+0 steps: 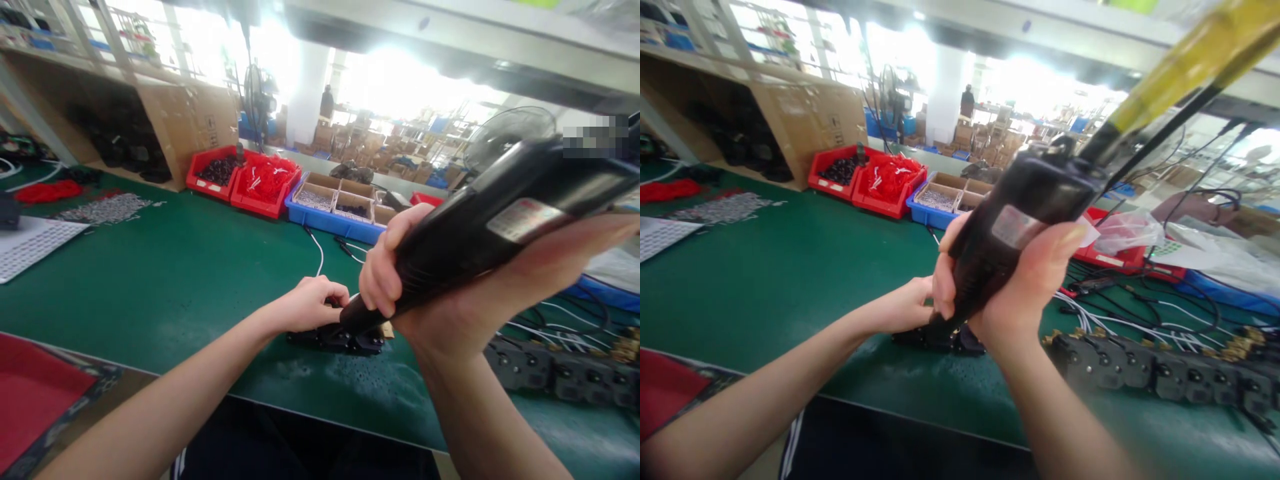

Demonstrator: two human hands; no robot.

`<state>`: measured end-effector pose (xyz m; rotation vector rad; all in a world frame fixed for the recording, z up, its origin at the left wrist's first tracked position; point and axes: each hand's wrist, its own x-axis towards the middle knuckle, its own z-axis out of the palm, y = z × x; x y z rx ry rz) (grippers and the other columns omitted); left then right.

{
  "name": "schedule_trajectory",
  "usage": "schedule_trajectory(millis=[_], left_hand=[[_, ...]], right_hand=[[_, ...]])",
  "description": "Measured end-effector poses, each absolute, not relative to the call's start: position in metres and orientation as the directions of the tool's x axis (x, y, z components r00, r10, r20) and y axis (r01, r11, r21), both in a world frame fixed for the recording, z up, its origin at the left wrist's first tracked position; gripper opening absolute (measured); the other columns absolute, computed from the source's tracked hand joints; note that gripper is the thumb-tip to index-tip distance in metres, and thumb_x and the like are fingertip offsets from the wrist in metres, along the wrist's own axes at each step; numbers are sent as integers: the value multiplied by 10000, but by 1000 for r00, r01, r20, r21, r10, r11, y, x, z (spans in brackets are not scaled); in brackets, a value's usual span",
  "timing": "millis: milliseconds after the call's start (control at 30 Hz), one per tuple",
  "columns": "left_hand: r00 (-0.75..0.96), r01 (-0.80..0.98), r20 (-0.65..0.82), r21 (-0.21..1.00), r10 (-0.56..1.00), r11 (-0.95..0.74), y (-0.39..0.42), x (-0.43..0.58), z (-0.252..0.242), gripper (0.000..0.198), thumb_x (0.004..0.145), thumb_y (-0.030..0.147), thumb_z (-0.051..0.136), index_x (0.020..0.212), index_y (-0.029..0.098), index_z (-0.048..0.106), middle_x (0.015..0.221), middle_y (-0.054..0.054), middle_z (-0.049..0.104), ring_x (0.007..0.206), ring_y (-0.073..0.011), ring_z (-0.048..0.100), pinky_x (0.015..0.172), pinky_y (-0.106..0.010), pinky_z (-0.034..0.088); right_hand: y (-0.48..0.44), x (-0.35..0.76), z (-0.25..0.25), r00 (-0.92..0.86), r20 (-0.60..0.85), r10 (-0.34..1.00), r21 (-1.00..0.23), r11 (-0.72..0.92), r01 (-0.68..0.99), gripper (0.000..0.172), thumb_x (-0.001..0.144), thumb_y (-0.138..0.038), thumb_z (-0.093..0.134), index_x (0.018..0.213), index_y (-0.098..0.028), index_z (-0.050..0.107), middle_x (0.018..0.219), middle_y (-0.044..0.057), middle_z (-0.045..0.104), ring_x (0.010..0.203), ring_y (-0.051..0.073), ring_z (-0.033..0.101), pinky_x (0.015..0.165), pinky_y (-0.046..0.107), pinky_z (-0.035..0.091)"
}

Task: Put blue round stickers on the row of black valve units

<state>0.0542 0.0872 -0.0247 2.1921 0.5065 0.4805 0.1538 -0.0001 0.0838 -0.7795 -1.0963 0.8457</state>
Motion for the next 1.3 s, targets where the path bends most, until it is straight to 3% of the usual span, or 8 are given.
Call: schedule_trajectory(millis=[100,200,333,667,833,1033,1233,1300], left_hand=[[838,153,204,802,506,-577,85,43,-18,97,834,241,635,799,197,713,804,4,710,866,-196,627,880,-293,477],[752,96,333,798,568,-595,80,26,-18,107,858,252,632,884,202,723,968,-23,717,971,-207,600,927,-323,444],[701,94,358,811,617,-577,73,6,-28,102,848,283,694,794,200,716,896,-25,676,888,-191,561,840,-315,435],[660,58,298,895,690,-442,65,7,-32,134,778,241,703,659,185,677,751,-4,598,814,-174,531,784,-308,405],[643,66,290,901,709,-428,64,8,-30,170,828,284,628,710,190,705,770,-21,646,810,-179,546,780,-315,418],[660,129,191,924,727,-360,68,9,-32,169,804,331,644,770,181,714,764,-4,597,748,-167,538,710,-297,424],[674,160,219,889,705,-429,72,9,-36,175,839,351,633,836,203,726,840,-27,655,969,-246,527,948,-416,374],[677,175,213,884,705,-434,71,9,-38,182,853,361,629,861,209,728,881,-33,666,999,-256,521,957,-424,366]], right_hand=[[-1,152,88,188,435,880,-865,467,-184,800,683,-963,433,522,-194,584,398,10,511,293,141,464,261,248,312],[1,148,82,156,449,880,-855,474,-211,776,667,-950,492,553,-189,592,423,8,536,304,141,467,258,248,311],[6,145,71,166,480,861,-829,507,-235,676,675,-888,592,695,-214,643,485,-18,559,329,142,475,274,254,327],[7,142,67,108,444,889,-860,457,-226,662,693,-872,591,705,-212,638,457,-14,545,321,152,480,283,259,333],[7,141,65,128,412,902,-875,431,-219,695,632,-889,622,704,-198,622,434,-16,541,310,153,476,287,259,341],[8,142,61,131,403,906,-880,423,-216,725,597,-912,624,721,-197,626,439,-20,546,309,149,470,281,254,335],[8,142,60,125,398,909,-884,417,-213,742,590,-930,605,710,-198,611,437,-24,530,309,150,464,284,261,337],[9,142,59,147,402,904,-879,426,-216,734,587,-929,608,700,-204,585,444,-35,515,303,137,437,281,257,327]])
